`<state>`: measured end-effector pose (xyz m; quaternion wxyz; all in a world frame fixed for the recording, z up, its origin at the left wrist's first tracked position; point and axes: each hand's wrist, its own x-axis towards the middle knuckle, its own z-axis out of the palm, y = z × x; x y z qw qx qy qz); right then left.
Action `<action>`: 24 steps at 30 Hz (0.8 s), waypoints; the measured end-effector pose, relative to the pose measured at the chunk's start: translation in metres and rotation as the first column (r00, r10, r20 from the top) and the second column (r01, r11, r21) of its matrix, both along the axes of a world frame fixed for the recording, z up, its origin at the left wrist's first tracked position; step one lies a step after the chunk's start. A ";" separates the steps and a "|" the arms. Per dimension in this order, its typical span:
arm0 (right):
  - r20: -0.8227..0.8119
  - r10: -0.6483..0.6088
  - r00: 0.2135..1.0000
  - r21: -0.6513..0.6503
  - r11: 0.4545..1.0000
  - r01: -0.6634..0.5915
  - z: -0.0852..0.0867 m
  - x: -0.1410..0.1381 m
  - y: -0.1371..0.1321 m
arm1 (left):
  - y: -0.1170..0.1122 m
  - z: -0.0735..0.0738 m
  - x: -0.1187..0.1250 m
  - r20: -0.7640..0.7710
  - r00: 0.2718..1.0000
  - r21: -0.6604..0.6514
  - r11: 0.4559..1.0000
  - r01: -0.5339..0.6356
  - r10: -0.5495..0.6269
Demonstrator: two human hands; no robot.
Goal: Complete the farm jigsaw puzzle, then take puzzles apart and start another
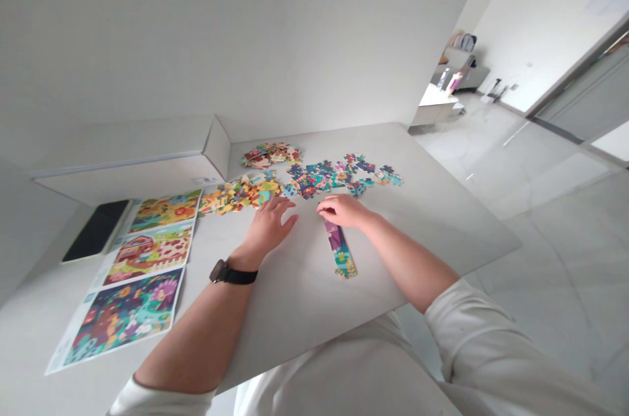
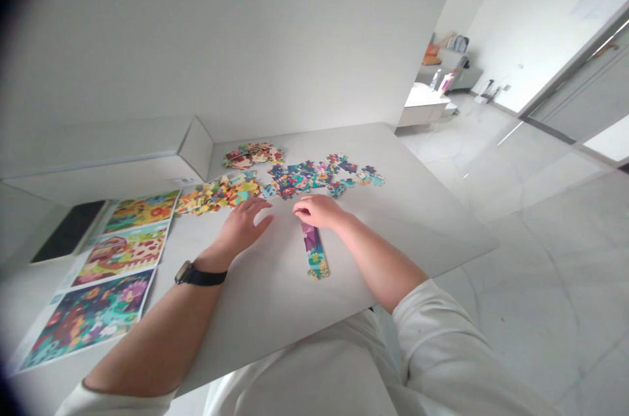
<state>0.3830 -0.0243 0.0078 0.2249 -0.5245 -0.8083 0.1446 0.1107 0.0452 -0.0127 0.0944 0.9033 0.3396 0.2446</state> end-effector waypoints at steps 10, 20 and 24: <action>0.018 -0.005 1.000 0.039 0.999 0.004 0.004 -0.014 -0.005 | -0.027 -0.008 0.022 -0.030 0.990 -0.041 0.989 0.140 -0.141; 0.160 -0.705 0.691 -0.078 0.688 0.721 0.020 0.084 0.003 | -0.025 -0.009 0.017 0.003 0.996 -0.041 0.995 0.088 -0.088; 0.246 -0.710 0.660 -0.181 0.635 0.751 0.016 0.090 0.003 | -0.026 -0.009 0.018 0.007 0.996 -0.043 0.995 0.085 -0.084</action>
